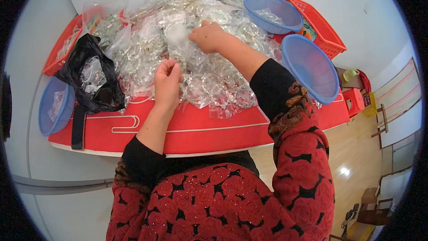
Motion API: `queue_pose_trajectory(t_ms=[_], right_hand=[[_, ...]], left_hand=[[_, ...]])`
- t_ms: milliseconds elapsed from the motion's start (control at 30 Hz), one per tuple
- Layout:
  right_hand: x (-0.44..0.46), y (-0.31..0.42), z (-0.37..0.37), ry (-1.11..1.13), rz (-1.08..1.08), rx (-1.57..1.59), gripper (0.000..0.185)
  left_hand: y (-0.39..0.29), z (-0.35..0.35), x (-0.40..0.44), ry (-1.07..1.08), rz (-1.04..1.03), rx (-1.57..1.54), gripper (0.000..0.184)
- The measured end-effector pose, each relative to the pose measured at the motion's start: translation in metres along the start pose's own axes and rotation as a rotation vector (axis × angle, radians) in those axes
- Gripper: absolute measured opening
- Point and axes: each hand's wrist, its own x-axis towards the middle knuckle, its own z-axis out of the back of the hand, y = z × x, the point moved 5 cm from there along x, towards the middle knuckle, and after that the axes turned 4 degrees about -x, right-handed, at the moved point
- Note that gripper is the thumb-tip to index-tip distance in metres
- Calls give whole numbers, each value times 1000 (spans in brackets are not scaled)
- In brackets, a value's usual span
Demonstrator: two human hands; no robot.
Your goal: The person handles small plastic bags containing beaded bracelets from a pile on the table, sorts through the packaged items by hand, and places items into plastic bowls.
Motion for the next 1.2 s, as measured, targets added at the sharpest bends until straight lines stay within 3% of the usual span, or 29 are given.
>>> queue_pose_trajectory(t_ms=[233,433,533,567,633,733,833,933,1033,1133,1200], right_hand=[[-6,-6,3,98,-23,-69,19],[-11,-20,2,106,-198,-61,16],[-14,-18,3,68,-275,364,25],[-16,-12,4,45,-228,302,23],[-21,1,1,-2,-133,181,25],[-22,0,0,-115,-102,348,26],[-46,-16,25,-577,-194,484,22],[-75,-21,24,-435,-432,1001,17],[-92,11,-1,-428,-359,1710,20],[-102,37,-13,-390,-299,1822,34],[-104,40,-17,-374,-284,1824,29]], left_hand=[[0,-2,2,37,7,4,14],[2,-1,2,45,5,13,12],[3,-2,2,46,8,8,12],[3,-2,2,47,5,7,12],[3,-2,2,47,-18,8,13],[4,-3,3,66,-19,8,13],[5,-3,4,118,36,-7,15],[-1,-12,-4,204,96,-60,18],[-8,-25,-15,257,185,-133,16],[-7,-30,-18,322,173,-171,14],[-3,-28,-17,371,148,-134,13]])
